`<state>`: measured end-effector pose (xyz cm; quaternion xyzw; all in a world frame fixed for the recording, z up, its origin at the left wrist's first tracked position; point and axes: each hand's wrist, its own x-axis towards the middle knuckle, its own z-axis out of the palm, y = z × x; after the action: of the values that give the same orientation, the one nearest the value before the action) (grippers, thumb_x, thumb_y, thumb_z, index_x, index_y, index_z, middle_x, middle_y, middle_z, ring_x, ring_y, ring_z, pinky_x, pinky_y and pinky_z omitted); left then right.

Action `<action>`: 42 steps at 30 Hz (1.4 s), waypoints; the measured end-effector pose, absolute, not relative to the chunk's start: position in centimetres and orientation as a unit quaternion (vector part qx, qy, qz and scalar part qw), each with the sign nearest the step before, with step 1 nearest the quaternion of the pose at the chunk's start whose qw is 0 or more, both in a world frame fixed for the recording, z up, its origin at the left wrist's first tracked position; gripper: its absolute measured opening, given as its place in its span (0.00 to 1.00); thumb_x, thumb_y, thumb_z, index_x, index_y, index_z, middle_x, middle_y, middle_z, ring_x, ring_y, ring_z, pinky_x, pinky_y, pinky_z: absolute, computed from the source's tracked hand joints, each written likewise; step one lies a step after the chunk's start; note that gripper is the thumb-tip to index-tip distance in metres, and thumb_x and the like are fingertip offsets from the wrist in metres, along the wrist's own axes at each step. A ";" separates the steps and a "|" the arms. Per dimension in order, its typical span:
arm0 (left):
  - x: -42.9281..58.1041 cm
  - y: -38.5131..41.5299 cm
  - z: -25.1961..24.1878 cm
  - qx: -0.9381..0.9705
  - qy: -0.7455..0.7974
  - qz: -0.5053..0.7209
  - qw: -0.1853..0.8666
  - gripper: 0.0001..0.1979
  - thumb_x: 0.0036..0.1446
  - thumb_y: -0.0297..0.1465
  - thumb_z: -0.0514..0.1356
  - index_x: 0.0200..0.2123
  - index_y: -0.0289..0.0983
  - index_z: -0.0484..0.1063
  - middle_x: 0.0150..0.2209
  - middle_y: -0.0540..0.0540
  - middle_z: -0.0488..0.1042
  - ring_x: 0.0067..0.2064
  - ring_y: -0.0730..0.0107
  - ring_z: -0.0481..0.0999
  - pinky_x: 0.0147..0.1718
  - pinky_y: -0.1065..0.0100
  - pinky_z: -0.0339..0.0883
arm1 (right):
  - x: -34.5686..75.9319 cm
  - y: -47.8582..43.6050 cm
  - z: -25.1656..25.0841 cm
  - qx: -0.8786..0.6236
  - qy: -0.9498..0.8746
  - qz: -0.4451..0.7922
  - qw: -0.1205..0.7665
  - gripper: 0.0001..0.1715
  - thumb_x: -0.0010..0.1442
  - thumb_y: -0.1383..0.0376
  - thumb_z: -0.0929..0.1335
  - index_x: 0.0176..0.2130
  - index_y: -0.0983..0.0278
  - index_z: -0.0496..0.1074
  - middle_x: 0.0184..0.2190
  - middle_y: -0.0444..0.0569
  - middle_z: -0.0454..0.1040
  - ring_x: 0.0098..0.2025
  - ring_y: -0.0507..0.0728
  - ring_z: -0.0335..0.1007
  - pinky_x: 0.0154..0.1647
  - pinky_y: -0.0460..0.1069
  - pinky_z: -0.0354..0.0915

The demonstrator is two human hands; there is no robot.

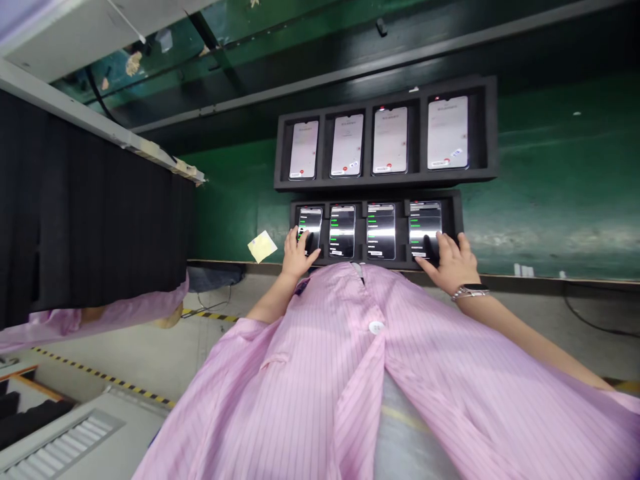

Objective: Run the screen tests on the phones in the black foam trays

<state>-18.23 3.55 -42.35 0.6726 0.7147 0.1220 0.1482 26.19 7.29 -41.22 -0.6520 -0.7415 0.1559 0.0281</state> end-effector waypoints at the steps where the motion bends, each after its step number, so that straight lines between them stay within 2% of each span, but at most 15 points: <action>1: -18.4 3.5 -42.4 0.671 0.714 0.127 0.151 0.36 0.67 0.47 0.64 0.70 0.36 0.62 0.75 0.29 0.52 0.78 0.42 0.49 0.74 0.41 0.50 | 26.3 7.2 -41.2 -0.646 -0.747 0.152 0.027 0.53 0.68 0.39 0.59 0.76 0.70 0.53 0.71 0.67 0.61 0.77 0.78 0.43 0.67 0.74 0.58; 5: -18.8 2.9 -42.0 0.668 0.716 0.130 0.157 0.36 0.68 0.48 0.62 0.71 0.37 0.59 0.76 0.29 0.50 0.77 0.43 0.49 0.74 0.42 0.52 | 26.8 6.6 -41.1 -0.615 -0.773 0.151 0.040 0.48 0.69 0.42 0.61 0.74 0.68 0.58 0.72 0.70 0.59 0.76 0.81 0.43 0.70 0.76 0.51; 10: -19.0 1.1 -41.5 0.661 0.729 0.099 0.148 0.35 0.69 0.48 0.62 0.70 0.35 0.62 0.75 0.29 0.52 0.77 0.41 0.52 0.75 0.41 0.48 | 26.7 5.4 -40.6 -0.607 -0.779 0.149 0.044 0.44 0.71 0.44 0.60 0.71 0.70 0.64 0.75 0.74 0.51 0.76 0.83 0.44 0.72 0.77 0.45; 20: -15.8 1.8 -40.3 0.735 0.665 0.030 0.132 0.32 0.67 0.50 0.65 0.68 0.44 0.70 0.74 0.35 0.58 0.76 0.37 0.53 0.75 0.34 0.44 | 24.2 5.4 -40.9 -0.545 -0.818 0.146 0.112 0.40 0.72 0.45 0.61 0.70 0.66 0.68 0.73 0.69 0.57 0.74 0.82 0.49 0.71 0.80 0.46; 27: -14.2 3.8 -40.2 0.781 0.609 0.016 0.133 0.31 0.68 0.51 0.63 0.69 0.44 0.69 0.75 0.35 0.57 0.76 0.37 0.52 0.74 0.31 0.43 | 20.8 7.0 -40.7 -0.512 -0.842 0.149 0.078 0.36 0.71 0.47 0.63 0.71 0.58 0.67 0.77 0.62 0.51 0.76 0.81 0.45 0.72 0.80 0.44; 35: -14.3 3.4 -40.2 0.761 0.631 0.025 0.146 0.32 0.66 0.51 0.66 0.68 0.47 0.71 0.76 0.38 0.55 0.77 0.34 0.48 0.74 0.30 0.42 | 19.0 7.8 -41.4 -0.497 -0.853 0.153 0.045 0.39 0.72 0.45 0.61 0.72 0.61 0.65 0.76 0.64 0.52 0.77 0.79 0.43 0.72 0.81 0.42; 39: -16.7 2.1 -39.9 0.716 0.682 0.072 0.128 0.34 0.67 0.51 0.64 0.70 0.43 0.67 0.77 0.36 0.52 0.78 0.38 0.46 0.75 0.35 0.45 | 18.8 8.0 -41.2 -0.496 -0.852 0.164 0.034 0.40 0.72 0.45 0.61 0.73 0.62 0.63 0.76 0.65 0.52 0.77 0.79 0.43 0.72 0.82 0.41; 42: -19.1 0.8 -39.9 0.671 0.729 0.070 0.116 0.34 0.68 0.48 0.64 0.70 0.38 0.65 0.76 0.33 0.53 0.77 0.39 0.47 0.75 0.38 0.47 | 18.5 8.2 -41.2 -0.501 -0.846 0.182 0.027 0.38 0.71 0.46 0.61 0.71 0.62 0.66 0.76 0.64 0.53 0.76 0.81 0.42 0.71 0.82 0.40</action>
<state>-19.09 0.78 -39.93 0.6707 0.7293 0.0704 0.1159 18.50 8.20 -41.24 -0.5012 -0.8455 0.1820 0.0275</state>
